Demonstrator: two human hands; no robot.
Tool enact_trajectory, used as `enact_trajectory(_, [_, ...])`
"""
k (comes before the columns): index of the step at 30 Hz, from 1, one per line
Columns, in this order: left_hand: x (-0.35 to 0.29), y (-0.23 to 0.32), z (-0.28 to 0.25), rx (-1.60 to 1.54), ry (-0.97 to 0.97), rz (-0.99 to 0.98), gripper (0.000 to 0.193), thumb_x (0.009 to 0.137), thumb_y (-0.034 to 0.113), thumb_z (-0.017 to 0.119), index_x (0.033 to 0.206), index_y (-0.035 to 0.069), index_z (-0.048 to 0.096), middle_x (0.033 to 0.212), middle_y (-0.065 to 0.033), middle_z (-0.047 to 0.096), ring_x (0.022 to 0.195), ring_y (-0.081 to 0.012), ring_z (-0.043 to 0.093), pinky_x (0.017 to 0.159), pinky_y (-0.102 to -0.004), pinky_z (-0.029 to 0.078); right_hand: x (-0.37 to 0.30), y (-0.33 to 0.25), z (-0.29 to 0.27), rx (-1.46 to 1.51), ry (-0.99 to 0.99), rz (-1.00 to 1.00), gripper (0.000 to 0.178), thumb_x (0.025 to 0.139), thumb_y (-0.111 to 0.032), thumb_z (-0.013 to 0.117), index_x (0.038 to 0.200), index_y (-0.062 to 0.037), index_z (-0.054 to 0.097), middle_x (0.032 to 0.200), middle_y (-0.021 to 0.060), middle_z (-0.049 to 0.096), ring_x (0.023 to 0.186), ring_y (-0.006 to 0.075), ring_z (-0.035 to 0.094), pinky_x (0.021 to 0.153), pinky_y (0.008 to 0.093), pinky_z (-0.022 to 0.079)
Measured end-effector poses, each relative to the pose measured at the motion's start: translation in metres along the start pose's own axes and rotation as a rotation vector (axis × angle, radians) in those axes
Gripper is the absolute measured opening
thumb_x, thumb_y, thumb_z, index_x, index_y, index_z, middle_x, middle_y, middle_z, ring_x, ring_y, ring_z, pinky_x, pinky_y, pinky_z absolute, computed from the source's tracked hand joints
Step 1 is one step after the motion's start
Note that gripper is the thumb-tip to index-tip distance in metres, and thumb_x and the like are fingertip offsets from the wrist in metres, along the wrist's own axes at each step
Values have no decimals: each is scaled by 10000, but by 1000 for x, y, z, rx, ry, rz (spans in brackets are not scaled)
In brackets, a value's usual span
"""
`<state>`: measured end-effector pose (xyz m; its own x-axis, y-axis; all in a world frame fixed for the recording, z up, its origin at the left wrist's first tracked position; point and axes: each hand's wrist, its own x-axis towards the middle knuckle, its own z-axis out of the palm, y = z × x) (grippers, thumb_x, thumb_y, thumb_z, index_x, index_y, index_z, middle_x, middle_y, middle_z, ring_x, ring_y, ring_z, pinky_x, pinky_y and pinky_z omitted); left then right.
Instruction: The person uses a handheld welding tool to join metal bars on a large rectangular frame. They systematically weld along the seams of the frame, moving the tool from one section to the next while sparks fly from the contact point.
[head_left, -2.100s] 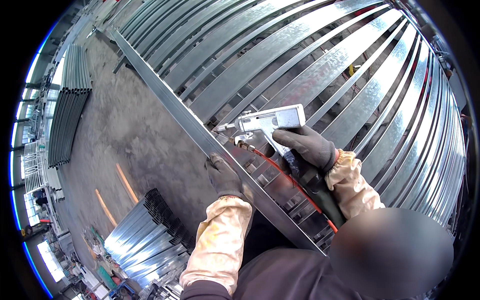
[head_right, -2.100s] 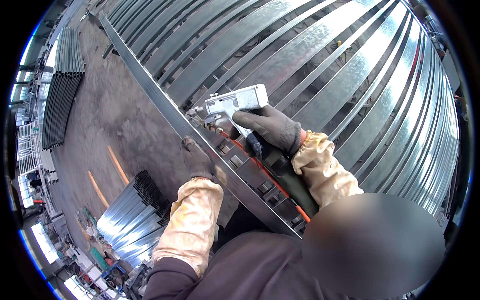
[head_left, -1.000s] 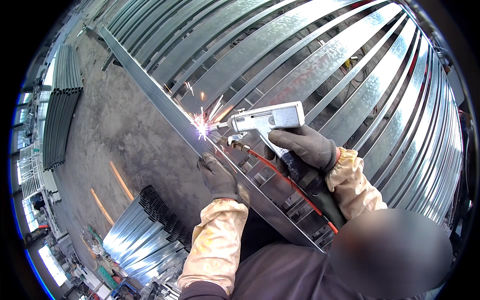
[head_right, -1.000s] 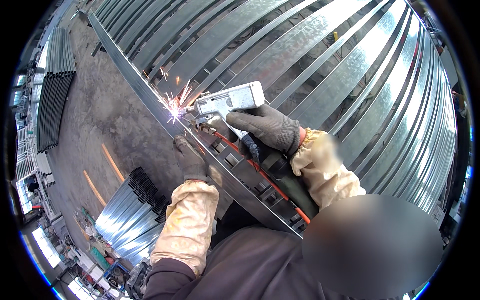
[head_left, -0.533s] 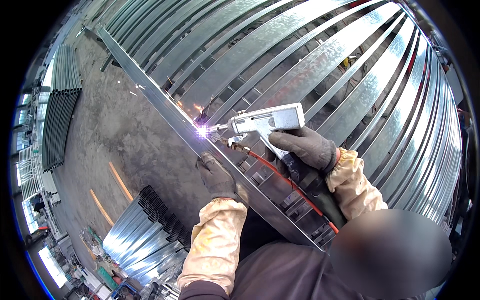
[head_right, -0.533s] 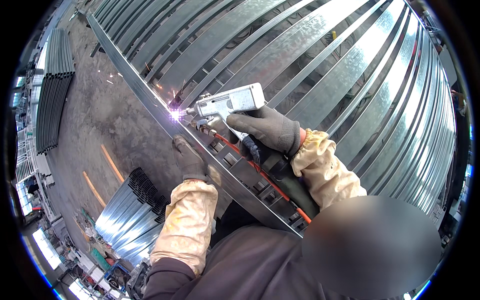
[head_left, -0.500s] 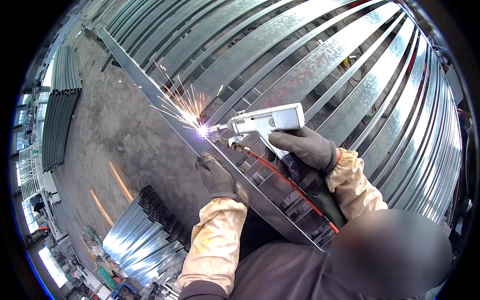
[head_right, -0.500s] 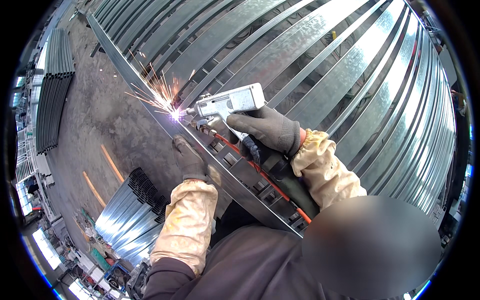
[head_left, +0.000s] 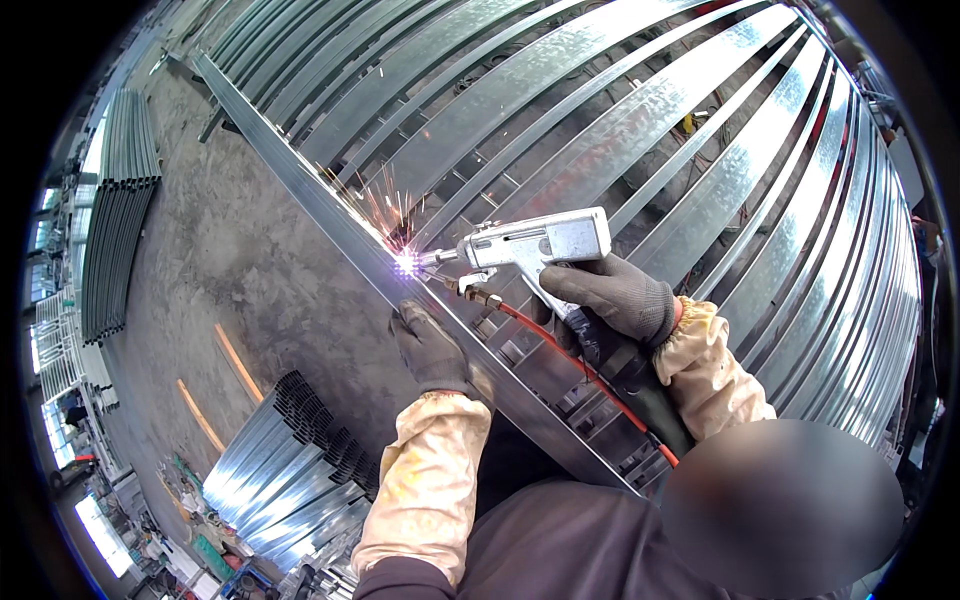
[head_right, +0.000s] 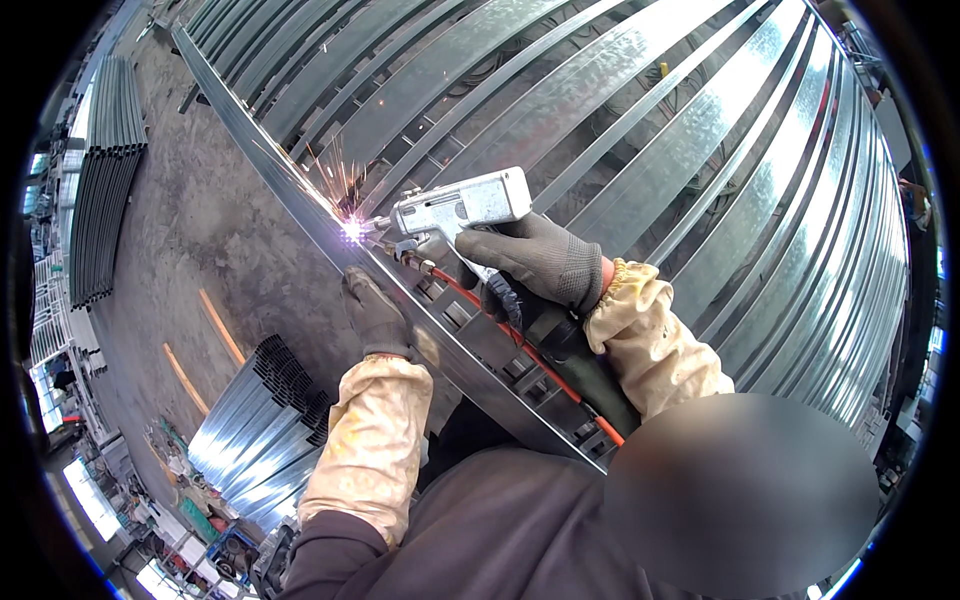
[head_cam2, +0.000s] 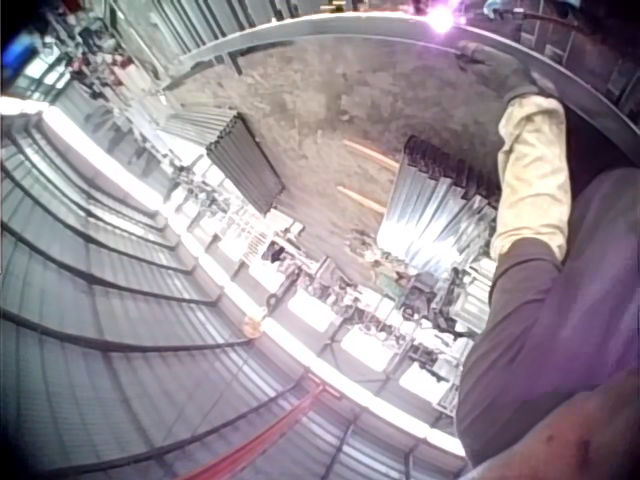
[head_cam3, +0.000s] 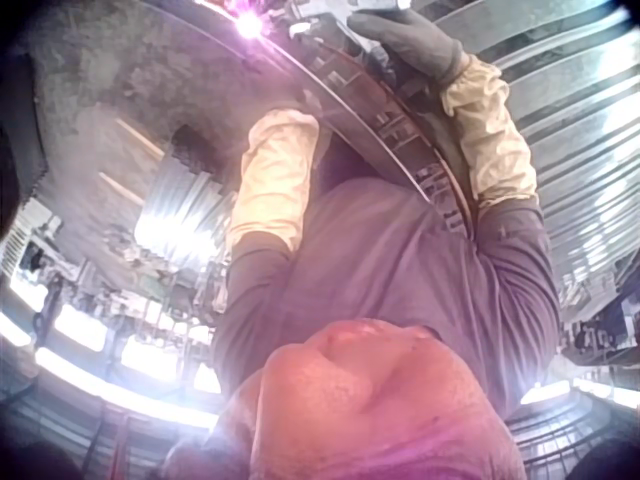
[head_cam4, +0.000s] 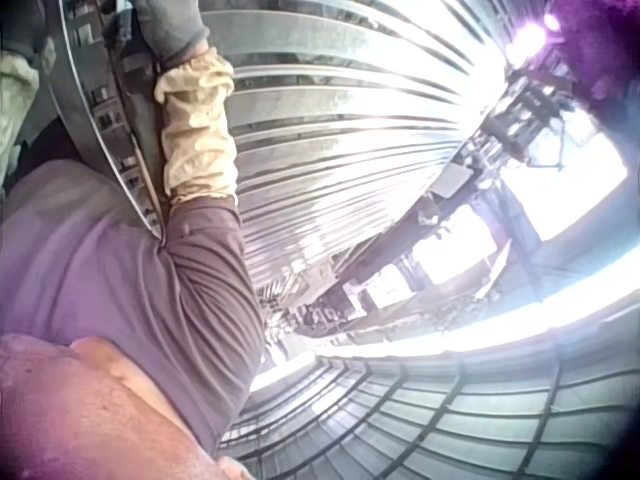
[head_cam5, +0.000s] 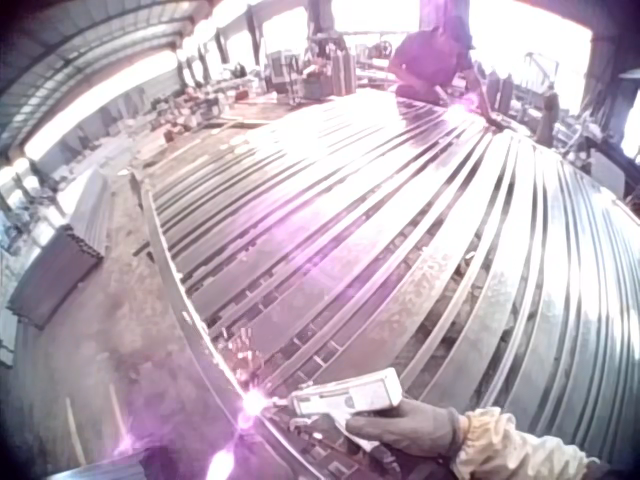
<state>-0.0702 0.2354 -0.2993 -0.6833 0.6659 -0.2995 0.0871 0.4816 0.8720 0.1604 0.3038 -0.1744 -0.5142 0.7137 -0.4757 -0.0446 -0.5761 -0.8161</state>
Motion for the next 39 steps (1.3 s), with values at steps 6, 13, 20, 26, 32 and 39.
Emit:
enact_trajectory(6, [1,2,-3,9,-25,7,571,1060,427,367,1293,-72,516,1224,-256,597,1110,-363,591,965,-413,447,-11,-9,3,55,-76,23,434,968,-263,665,1285,20,577,1134,34,631,996,100,567,886,275,470])
enact_trajectory(13, [0,1,-2,-68,-36,-59,568,1058,439,371,1284,-59,526,1205,-240,617,1082,-348,610,946,-416,464,-27,14,-3,116,32,4,403,974,-257,641,1263,18,582,1068,52,656,899,89,601,772,258,510])
enact_trajectory(20, [-8,20,-1,35,9,-32,585,1058,446,378,1282,-69,544,1206,-211,625,1056,-302,612,943,-388,471,-28,7,-6,117,-4,166,411,959,-299,679,1222,-2,570,926,36,637,705,89,635,588,260,540])
enact_trajectory(26, [-3,12,-2,7,-15,-53,582,1062,435,380,1285,-75,547,1213,-190,616,1056,-269,617,939,-355,481,-30,6,-6,105,-5,191,376,981,-253,637,1237,16,580,961,45,665,764,78,625,658,233,533])
enact_trajectory(32, [6,-12,-1,-32,11,-44,589,1052,457,373,1294,-56,531,1219,-243,620,1107,-362,606,961,-415,459,-30,10,-6,71,17,162,392,974,-249,644,1249,23,581,1024,40,649,852,83,607,749,251,518])
enact_trajectory(39, [2,-2,-1,28,-16,-15,598,1056,448,358,1317,-66,516,1258,-265,600,1158,-391,579,997,-426,434,-30,11,-8,74,-5,150,386,971,-237,647,1248,25,585,1034,16,643,883,80,581,787,239,486])
